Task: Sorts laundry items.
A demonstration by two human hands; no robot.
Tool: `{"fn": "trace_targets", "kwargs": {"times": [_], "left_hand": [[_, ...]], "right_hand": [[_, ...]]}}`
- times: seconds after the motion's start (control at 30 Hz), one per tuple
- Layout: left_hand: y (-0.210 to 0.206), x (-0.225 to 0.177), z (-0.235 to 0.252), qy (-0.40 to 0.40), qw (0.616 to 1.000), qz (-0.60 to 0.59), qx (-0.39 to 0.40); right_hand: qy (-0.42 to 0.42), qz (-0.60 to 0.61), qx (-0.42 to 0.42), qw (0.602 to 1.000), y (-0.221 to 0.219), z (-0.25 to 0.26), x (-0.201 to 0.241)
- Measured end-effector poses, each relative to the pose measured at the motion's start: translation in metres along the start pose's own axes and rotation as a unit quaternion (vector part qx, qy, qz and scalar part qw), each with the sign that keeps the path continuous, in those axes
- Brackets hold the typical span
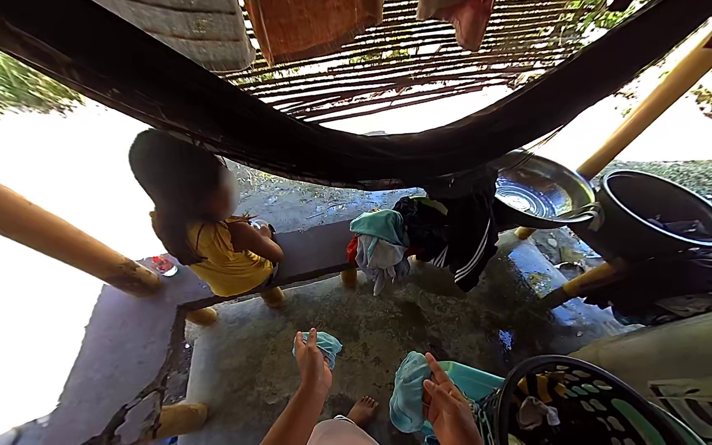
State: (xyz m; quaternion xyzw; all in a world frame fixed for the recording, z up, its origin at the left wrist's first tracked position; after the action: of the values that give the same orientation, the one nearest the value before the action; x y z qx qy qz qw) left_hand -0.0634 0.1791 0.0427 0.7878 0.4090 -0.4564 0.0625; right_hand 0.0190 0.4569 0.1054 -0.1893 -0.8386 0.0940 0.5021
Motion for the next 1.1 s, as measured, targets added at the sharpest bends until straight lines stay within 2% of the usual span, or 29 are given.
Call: {"fn": "trace_targets", "kwargs": {"times": [1.1], "left_hand": [[-0.013,-0.002,-0.007,-0.009,0.999,0.037,0.028]], "right_hand": [[-0.009,-0.006,-0.014,1.0,0.006,-0.001,-0.004]]}}
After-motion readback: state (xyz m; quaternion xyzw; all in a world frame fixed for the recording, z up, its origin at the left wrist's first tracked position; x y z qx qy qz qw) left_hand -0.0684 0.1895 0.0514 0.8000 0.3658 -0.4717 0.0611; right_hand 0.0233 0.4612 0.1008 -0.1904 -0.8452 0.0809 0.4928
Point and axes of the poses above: each hand's wrist, its own z-axis towards the middle knuckle, its own y-axis out of the back of the hand, x = y × z, the point moved 10 cm from there along z, towards the middle knuckle, and after that the axes turned 5 degrees about -z, right-handed, at the moved point
